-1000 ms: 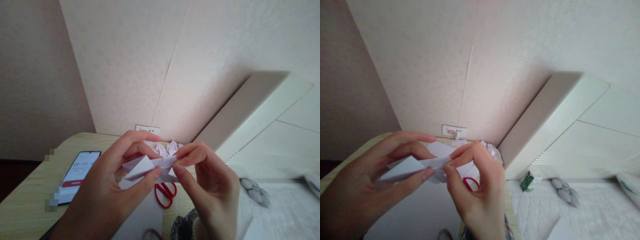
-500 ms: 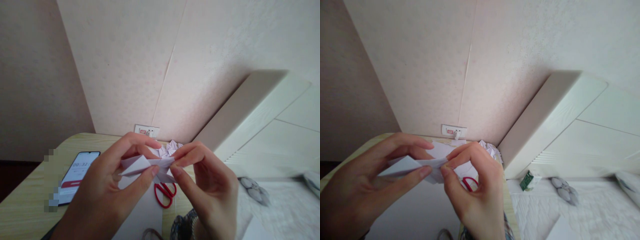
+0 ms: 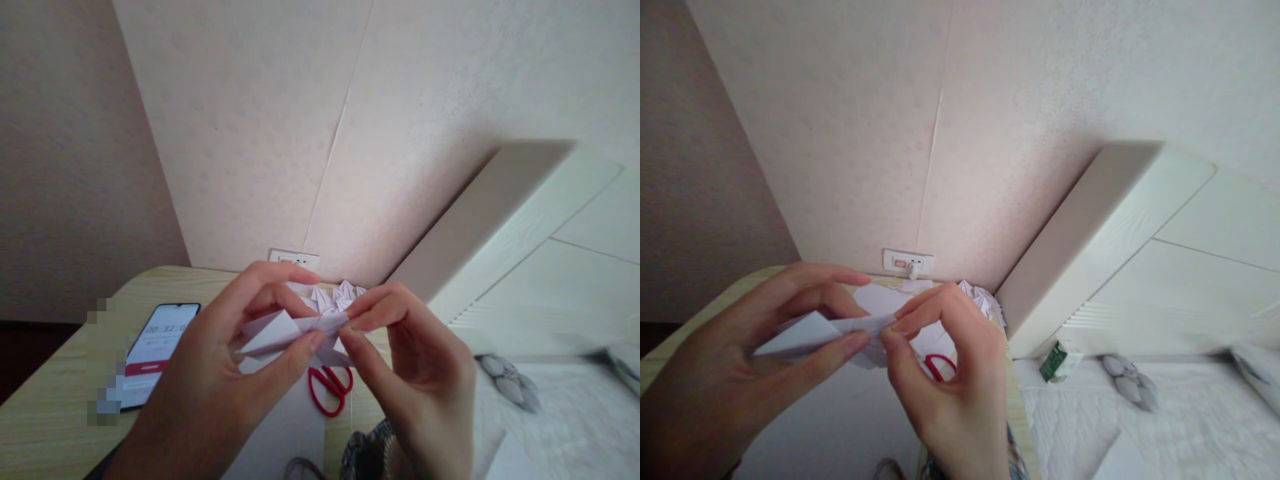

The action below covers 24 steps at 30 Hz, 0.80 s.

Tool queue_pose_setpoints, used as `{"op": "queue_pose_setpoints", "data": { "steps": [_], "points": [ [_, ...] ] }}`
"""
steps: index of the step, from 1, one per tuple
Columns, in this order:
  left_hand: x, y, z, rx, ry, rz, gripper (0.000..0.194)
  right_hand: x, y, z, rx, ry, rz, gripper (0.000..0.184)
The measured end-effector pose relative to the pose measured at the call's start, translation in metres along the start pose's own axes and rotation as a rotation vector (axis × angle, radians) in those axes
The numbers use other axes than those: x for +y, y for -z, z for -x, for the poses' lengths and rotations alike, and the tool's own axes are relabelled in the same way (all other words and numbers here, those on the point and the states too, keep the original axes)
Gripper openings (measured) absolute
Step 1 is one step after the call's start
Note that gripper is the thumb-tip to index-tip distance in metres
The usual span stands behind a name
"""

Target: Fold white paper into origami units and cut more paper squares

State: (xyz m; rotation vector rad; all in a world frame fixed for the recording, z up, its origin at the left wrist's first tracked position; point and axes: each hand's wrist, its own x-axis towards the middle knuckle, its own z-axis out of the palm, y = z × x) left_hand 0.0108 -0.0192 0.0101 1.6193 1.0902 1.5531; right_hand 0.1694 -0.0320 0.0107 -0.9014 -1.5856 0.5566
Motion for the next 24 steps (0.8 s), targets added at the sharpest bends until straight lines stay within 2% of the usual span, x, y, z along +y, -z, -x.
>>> {"op": "queue_pose_setpoints", "data": {
  "steps": [9,16,20,24],
  "points": [
    [0.0007,0.0022,-0.0014,0.025,0.015,-0.005,0.029,0.002,0.0009,0.0002,-0.018,-0.005,-0.005,0.014],
    [0.0014,0.0036,-0.0006,-0.02,0.083,0.129,0.029,0.0033,0.0046,-0.0008,-0.01,-0.068,0.035,0.007],
    [0.0005,0.0062,0.0002,-0.056,0.122,0.128,0.028,0.0034,0.0037,-0.0024,-0.035,-0.07,0.084,0.009],
    [-0.0003,0.0059,-0.0017,-0.032,0.09,0.087,0.027,0.0048,0.0018,-0.0024,-0.042,-0.061,0.092,0.015]
  ]
}}
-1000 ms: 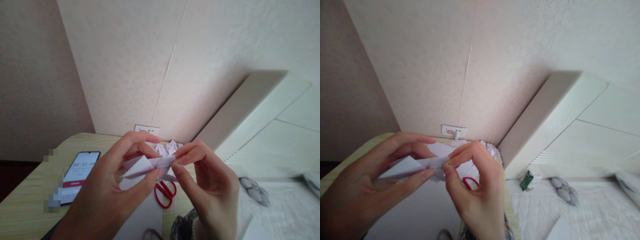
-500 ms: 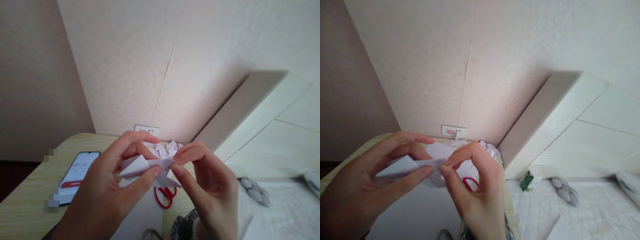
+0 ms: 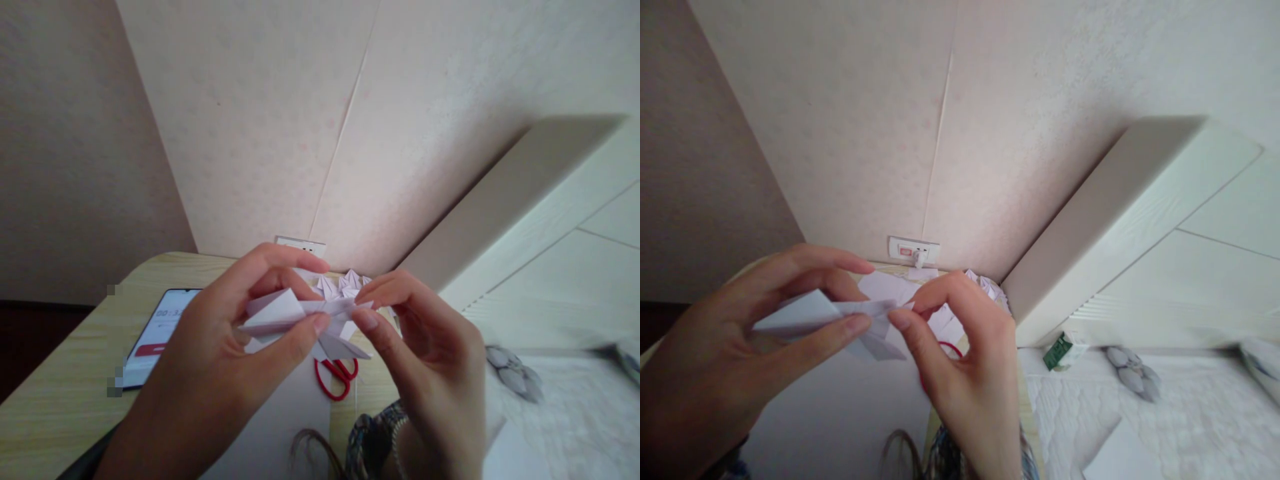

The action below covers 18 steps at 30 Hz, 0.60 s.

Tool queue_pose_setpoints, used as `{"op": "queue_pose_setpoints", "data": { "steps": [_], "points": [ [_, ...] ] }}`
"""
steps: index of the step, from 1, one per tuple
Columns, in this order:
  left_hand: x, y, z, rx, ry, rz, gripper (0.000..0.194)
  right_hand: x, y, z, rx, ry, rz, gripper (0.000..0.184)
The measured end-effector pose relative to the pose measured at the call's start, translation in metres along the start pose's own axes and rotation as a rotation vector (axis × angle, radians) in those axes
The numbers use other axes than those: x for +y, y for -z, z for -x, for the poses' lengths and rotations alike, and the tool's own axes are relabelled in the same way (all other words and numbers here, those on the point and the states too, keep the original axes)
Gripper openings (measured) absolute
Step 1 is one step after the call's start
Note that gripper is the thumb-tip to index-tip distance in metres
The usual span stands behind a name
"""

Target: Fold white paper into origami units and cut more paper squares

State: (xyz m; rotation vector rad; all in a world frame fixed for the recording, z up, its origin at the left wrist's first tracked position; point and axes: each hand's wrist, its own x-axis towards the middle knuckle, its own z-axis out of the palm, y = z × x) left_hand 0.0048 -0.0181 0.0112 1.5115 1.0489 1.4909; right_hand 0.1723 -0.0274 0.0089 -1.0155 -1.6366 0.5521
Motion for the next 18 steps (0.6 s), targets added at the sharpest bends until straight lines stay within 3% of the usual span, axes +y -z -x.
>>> {"op": "queue_pose_setpoints", "data": {
  "steps": [8,18],
  "points": [
    [0.0003,-0.0012,-0.0023,0.006,-0.051,-0.076,0.027,-0.0008,0.0012,0.0018,0.026,-0.015,0.011,0.019],
    [-0.0012,-0.0046,0.0046,0.004,0.012,-0.037,0.021,-0.0027,-0.0035,0.0037,0.03,0.003,0.04,0.021]
  ]
}}
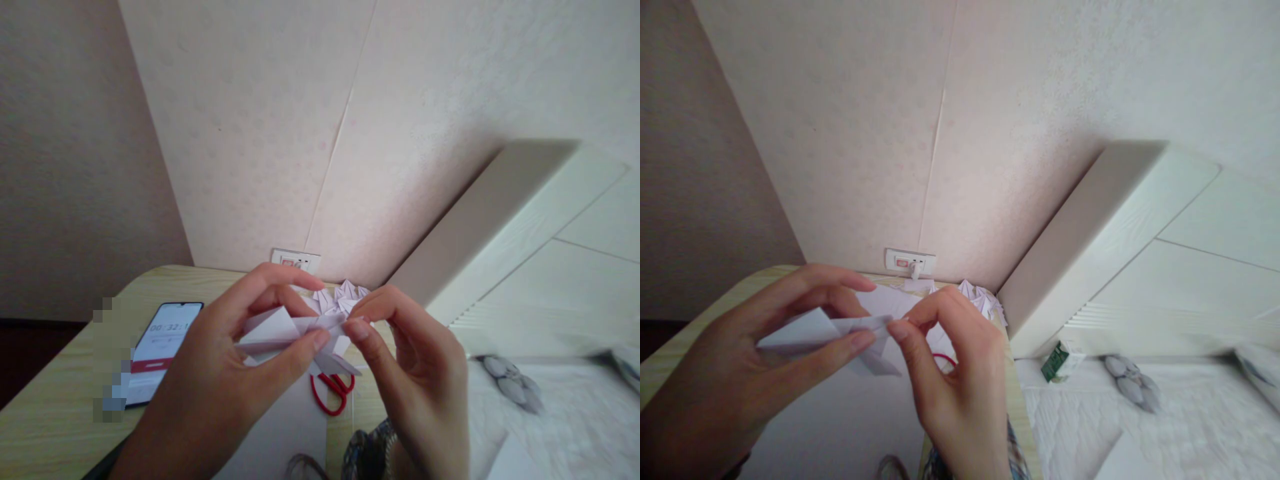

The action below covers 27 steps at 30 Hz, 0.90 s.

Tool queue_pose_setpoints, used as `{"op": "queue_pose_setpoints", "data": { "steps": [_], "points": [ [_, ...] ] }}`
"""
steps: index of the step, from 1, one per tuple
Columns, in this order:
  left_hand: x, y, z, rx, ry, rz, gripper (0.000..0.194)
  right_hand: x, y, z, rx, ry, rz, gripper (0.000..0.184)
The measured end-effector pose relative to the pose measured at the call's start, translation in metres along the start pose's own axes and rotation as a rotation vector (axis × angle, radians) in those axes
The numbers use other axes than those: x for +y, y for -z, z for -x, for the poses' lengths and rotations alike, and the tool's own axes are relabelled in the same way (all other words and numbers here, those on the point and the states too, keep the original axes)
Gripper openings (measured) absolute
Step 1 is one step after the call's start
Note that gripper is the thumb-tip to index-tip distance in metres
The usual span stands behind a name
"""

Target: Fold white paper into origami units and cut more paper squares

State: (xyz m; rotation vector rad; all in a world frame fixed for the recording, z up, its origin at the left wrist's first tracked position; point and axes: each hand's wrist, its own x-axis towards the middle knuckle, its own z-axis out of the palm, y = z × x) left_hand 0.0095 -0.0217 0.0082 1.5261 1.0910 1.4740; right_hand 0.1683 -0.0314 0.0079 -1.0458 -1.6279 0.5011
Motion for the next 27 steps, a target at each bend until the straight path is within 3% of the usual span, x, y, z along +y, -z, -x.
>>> {"op": "queue_pose_setpoints", "data": {
  "steps": [4,8,13,19,27],
  "points": [
    [0.0033,-0.0004,0.0001,0.041,0.02,-0.002,0.019,0.0004,0.0026,0.0,-0.022,-0.005,-0.033,0.019],
    [0.0018,0.0021,-0.0027,-0.022,-0.039,-0.025,0.021,0.0009,0.0053,-0.003,-0.08,0.007,-0.059,0.013],
    [0.001,0.0014,-0.003,-0.01,-0.034,0.03,0.026,-0.0006,0.006,-0.004,-0.138,0.011,-0.038,0.012],
    [0.0068,0.0012,0.0007,-0.052,0.022,0.061,0.025,0.0005,0.0063,-0.0012,-0.132,0.024,-0.01,0.014],
    [0.0025,0.003,-0.0058,-0.056,-0.054,-0.024,0.019,-0.0011,0.0055,-0.0018,-0.124,0.019,0.007,0.019]
  ]
}}
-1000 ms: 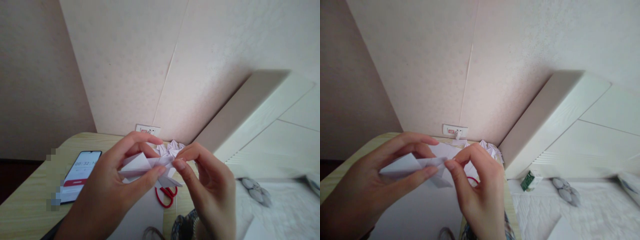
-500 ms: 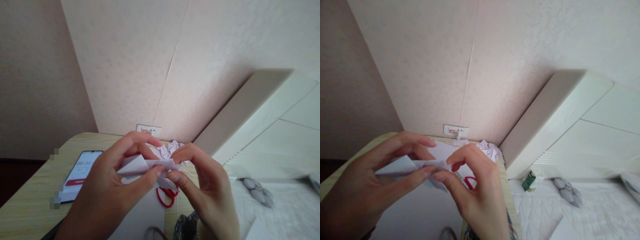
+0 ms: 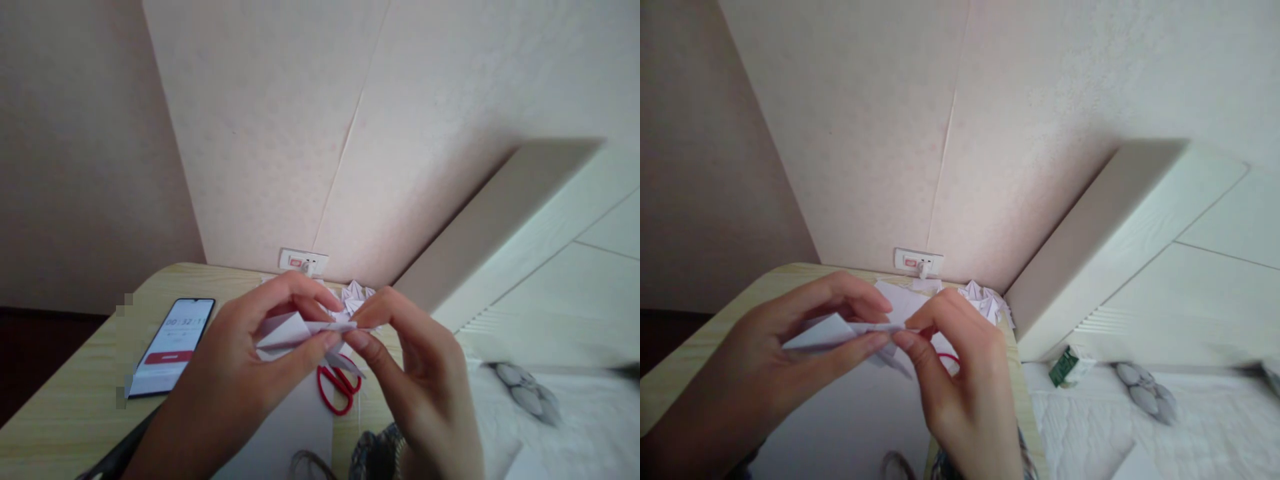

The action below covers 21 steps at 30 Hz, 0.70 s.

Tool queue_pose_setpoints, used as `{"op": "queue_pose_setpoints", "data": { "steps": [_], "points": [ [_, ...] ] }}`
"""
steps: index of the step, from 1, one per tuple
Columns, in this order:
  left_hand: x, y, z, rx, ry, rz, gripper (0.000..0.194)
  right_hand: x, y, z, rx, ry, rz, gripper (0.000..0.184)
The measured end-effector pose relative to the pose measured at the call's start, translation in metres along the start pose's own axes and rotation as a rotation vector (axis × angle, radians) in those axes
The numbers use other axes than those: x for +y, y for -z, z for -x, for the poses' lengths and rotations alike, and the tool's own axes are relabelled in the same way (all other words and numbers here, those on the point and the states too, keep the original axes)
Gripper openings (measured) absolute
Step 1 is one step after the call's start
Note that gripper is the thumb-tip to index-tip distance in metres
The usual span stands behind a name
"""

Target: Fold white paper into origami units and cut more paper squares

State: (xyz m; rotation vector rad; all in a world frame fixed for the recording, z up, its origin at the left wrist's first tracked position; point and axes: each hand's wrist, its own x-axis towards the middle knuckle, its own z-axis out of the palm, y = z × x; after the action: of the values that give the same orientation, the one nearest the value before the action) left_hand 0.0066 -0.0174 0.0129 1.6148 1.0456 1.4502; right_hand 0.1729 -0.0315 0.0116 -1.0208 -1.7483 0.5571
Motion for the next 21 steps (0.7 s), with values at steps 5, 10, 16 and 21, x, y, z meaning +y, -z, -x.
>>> {"op": "queue_pose_setpoints", "data": {
  "steps": [5,10,16,21],
  "points": [
    [-0.003,0.0,-0.004,-0.035,-0.023,-0.042,0.018,0.002,0.001,-0.004,-0.017,-0.02,0.014,0.019],
    [-0.002,0.0,-0.004,-0.04,-0.033,-0.039,0.019,0.003,0.002,-0.008,-0.022,0.014,0.023,0.02],
    [-0.01,0.004,-0.001,-0.075,-0.017,-0.11,0.014,0.003,0.003,-0.009,-0.017,0.041,0.101,0.022],
    [-0.012,0.005,0.0,-0.145,0.015,-0.194,0.01,0.002,-0.001,-0.008,-0.019,0.02,0.057,0.022]
  ]
}}
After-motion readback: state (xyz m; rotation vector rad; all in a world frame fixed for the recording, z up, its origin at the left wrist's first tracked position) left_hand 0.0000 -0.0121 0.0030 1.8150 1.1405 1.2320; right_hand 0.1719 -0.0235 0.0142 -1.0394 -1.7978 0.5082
